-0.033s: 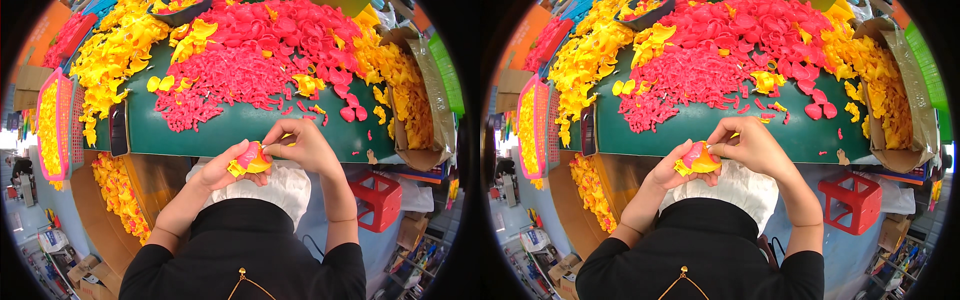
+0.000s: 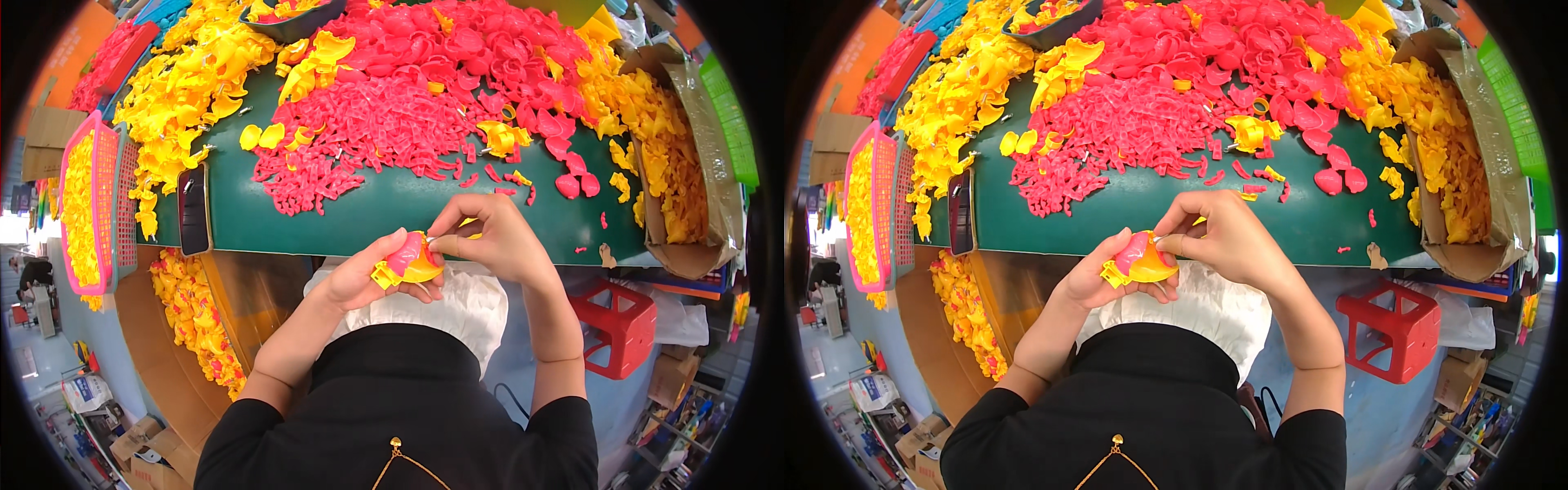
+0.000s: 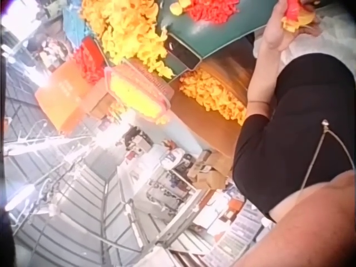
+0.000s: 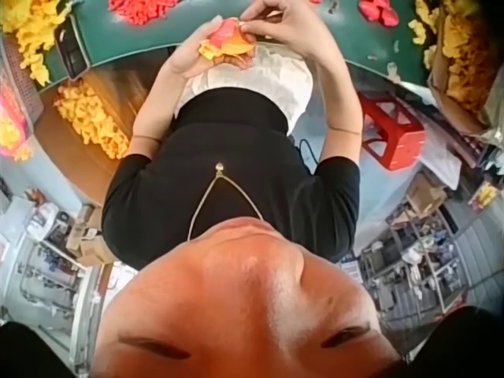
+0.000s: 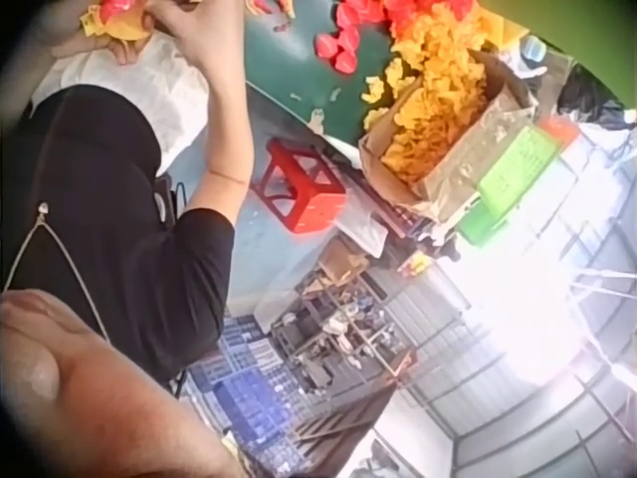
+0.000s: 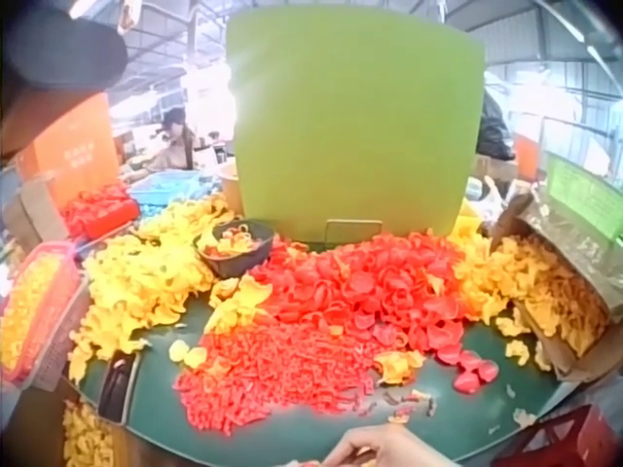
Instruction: Assembling small pink and yellow rubber toy components at a factory workbench.
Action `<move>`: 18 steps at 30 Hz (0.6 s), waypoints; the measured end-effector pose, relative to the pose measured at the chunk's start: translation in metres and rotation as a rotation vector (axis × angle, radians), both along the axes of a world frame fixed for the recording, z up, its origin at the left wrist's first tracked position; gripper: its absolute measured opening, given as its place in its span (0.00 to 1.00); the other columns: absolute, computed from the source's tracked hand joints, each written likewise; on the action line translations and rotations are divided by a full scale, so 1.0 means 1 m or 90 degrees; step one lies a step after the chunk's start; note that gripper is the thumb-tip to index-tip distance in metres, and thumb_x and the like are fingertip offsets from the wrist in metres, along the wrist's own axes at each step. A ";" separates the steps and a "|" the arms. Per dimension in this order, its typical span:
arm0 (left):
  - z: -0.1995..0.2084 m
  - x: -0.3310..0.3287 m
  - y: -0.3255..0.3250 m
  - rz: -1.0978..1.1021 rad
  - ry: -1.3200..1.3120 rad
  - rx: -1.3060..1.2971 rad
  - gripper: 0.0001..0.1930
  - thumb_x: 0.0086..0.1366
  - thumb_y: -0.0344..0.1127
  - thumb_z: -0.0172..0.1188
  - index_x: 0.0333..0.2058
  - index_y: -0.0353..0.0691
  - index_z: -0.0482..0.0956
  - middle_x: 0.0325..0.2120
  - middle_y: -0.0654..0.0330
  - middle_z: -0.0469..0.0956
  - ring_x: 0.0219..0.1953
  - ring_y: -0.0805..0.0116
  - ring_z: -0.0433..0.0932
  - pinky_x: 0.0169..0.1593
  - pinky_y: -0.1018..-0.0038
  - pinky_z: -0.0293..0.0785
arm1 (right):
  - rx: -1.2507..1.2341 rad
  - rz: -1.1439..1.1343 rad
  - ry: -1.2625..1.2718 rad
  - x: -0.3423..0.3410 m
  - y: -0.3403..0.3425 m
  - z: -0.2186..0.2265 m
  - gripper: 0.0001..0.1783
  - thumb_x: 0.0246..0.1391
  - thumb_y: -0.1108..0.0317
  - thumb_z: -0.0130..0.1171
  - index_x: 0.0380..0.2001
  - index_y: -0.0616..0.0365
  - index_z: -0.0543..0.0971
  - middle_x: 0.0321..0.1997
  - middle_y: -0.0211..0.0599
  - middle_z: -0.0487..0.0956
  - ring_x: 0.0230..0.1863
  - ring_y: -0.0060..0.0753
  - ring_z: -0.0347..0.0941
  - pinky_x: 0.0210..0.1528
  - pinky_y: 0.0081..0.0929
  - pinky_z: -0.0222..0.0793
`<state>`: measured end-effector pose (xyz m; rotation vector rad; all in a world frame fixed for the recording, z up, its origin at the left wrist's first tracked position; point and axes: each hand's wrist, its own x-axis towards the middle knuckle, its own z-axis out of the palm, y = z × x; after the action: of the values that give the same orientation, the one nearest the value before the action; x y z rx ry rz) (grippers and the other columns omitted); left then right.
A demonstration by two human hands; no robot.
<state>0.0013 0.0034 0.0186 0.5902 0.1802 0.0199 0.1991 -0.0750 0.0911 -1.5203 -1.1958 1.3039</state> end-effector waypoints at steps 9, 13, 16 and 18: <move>0.002 0.001 0.000 -0.058 0.028 0.104 0.35 0.70 0.62 0.34 0.48 0.29 0.71 0.42 0.41 0.76 0.43 0.49 0.80 0.48 0.63 0.76 | -0.013 0.117 0.031 0.013 0.012 -0.008 0.09 0.47 0.77 0.66 0.33 0.64 0.78 0.30 0.31 0.80 0.33 0.19 0.77 0.37 0.18 0.74; -0.012 -0.001 -0.009 -0.095 -0.048 -0.077 0.32 0.71 0.60 0.36 0.45 0.32 0.72 0.39 0.46 0.78 0.39 0.53 0.81 0.45 0.65 0.77 | -0.041 0.221 0.017 0.015 0.017 -0.006 0.11 0.45 0.78 0.66 0.34 0.64 0.77 0.28 0.30 0.80 0.32 0.17 0.76 0.36 0.18 0.73; -0.011 0.000 -0.011 -0.079 -0.063 -0.038 0.32 0.71 0.60 0.36 0.44 0.32 0.73 0.39 0.46 0.78 0.38 0.54 0.82 0.45 0.64 0.77 | -0.057 0.250 -0.018 0.012 0.017 0.001 0.12 0.44 0.78 0.65 0.35 0.65 0.77 0.27 0.30 0.80 0.31 0.16 0.76 0.36 0.18 0.72; -0.008 -0.001 -0.014 -0.059 -0.047 -0.028 0.32 0.71 0.60 0.36 0.44 0.32 0.73 0.38 0.45 0.78 0.38 0.54 0.82 0.45 0.64 0.77 | -0.070 0.249 -0.018 0.014 0.019 -0.003 0.13 0.45 0.78 0.65 0.37 0.66 0.78 0.28 0.30 0.80 0.31 0.16 0.76 0.36 0.18 0.71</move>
<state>0.0007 -0.0106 0.0107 0.5533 0.0820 -0.0520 0.2129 -0.0560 0.0879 -1.4298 -1.5157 1.6285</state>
